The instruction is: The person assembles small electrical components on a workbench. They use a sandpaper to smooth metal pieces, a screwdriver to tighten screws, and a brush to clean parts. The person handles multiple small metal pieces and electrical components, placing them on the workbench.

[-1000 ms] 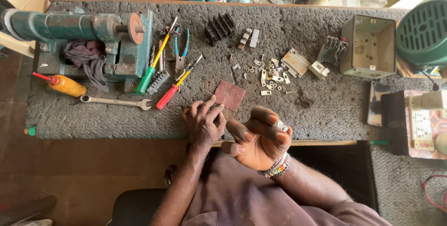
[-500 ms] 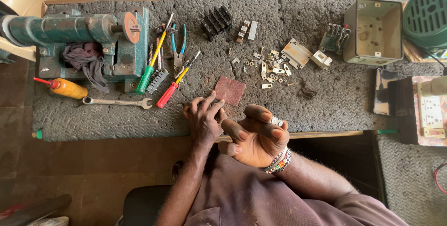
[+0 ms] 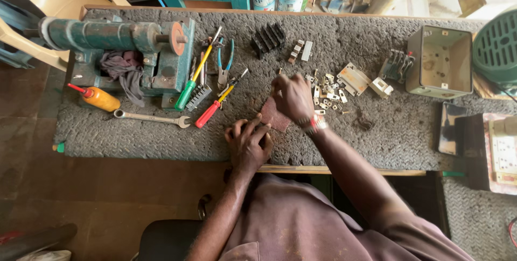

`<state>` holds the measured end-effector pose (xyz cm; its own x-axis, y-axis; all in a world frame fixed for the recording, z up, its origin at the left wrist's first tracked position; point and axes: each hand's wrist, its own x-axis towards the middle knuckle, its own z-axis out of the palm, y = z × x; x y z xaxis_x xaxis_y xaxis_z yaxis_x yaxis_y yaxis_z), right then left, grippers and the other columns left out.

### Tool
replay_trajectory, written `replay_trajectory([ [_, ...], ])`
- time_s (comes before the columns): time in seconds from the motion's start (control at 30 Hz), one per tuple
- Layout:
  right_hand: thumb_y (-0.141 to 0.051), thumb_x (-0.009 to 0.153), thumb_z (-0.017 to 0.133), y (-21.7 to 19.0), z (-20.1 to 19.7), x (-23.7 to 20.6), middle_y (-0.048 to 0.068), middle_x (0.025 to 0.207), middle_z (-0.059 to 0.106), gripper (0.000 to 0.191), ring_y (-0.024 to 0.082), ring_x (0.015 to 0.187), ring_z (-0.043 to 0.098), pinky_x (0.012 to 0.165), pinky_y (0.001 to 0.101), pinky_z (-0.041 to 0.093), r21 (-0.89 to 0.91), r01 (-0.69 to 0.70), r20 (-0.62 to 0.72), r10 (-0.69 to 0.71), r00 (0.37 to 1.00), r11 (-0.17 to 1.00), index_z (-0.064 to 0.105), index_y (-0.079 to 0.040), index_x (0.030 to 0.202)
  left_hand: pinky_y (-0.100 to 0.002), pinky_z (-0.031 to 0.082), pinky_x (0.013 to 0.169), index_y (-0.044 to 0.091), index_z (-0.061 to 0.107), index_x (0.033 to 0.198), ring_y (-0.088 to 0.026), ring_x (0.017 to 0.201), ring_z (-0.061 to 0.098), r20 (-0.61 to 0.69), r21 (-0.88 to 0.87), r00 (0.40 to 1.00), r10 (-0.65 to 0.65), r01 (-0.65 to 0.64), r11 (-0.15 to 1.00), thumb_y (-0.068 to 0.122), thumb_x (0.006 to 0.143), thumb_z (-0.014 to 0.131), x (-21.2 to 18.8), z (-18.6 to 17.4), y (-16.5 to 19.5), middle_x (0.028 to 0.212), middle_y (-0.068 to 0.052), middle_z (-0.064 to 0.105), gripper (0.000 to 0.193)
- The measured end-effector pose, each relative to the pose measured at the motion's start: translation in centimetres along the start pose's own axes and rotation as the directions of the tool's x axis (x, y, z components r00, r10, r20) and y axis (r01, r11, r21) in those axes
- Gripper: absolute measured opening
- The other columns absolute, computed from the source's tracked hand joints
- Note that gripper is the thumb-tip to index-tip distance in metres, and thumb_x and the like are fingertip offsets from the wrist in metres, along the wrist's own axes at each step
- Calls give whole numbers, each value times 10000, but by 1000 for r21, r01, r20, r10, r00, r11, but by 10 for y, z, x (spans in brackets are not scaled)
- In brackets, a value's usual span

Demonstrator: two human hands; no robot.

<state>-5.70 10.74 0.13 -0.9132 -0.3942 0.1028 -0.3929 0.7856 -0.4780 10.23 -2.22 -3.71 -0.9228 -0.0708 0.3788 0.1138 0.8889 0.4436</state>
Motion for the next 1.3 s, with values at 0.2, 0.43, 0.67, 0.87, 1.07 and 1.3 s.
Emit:
replay_trajectory([
  [0.2, -115, 818, 762, 1, -8, 38, 44, 1038, 792, 385, 171, 895, 710, 807, 365, 523, 194, 40, -318, 24, 948, 980, 692, -98, 1196, -576, 290, 1058, 188, 793, 1036, -288, 1222, 504, -1, -21, 1000, -7, 7, 1000, 254, 795, 736, 1, 6, -2, 1350, -9, 663, 256],
  [0.43, -115, 890, 768, 69, -52, -15, 66, 955, 790, 92, 181, 794, 733, 705, 316, 587, 192, -147, -387, 213, 897, 970, 792, -116, 978, -554, 320, 1039, 181, 792, 1030, -281, 1200, 523, -61, -25, 998, 14, -16, 1000, 244, 799, 741, -1, 1, 5, 1340, -14, 669, 245],
  [0.67, -138, 914, 740, 107, -77, -46, 25, 996, 784, 116, 145, 852, 732, 794, 303, 572, 182, -205, -403, 263, 877, 962, 806, -166, 1006, -542, 328, 1039, 193, 795, 1035, -277, 1192, 536, -75, -18, 997, 25, -26, 999, 246, 805, 741, 0, -3, 10, 1334, -19, 680, 242],
  [0.87, -196, 870, 802, 90, -57, -34, 3, 913, 747, 82, 205, 884, 543, 796, 332, 424, -46, -96, -298, 78, 951, 994, 824, -205, 949, -551, 314, 1052, 207, 801, 1030, -266, 1199, 531, -41, 5, 999, 7, -6, 1000, 256, 795, 743, -2, 2, 7, 1347, -9, 672, 247],
  [1.07, -223, 951, 777, 73, -54, -11, -26, 934, 739, 63, 195, 862, 476, 777, 332, 398, -171, -92, -286, 40, 957, 981, 826, -255, 972, -548, 304, 1068, 193, 799, 1040, -265, 1223, 516, -18, 15, 1000, 6, -6, 1000, 270, 811, 735, -3, 9, 2, 1368, -16, 659, 249],
  [1.3, -218, 871, 775, 61, -57, -2, -4, 1027, 712, 146, 245, 977, 465, 801, 377, 393, -261, -3, -149, -37, 988, 965, 826, -308, 974, -542, 314, 1056, 189, 798, 1037, -271, 1204, 524, -24, 12, 1000, 9, -8, 1000, 258, 814, 726, -1, 4, 5, 1361, -18, 661, 245],
])
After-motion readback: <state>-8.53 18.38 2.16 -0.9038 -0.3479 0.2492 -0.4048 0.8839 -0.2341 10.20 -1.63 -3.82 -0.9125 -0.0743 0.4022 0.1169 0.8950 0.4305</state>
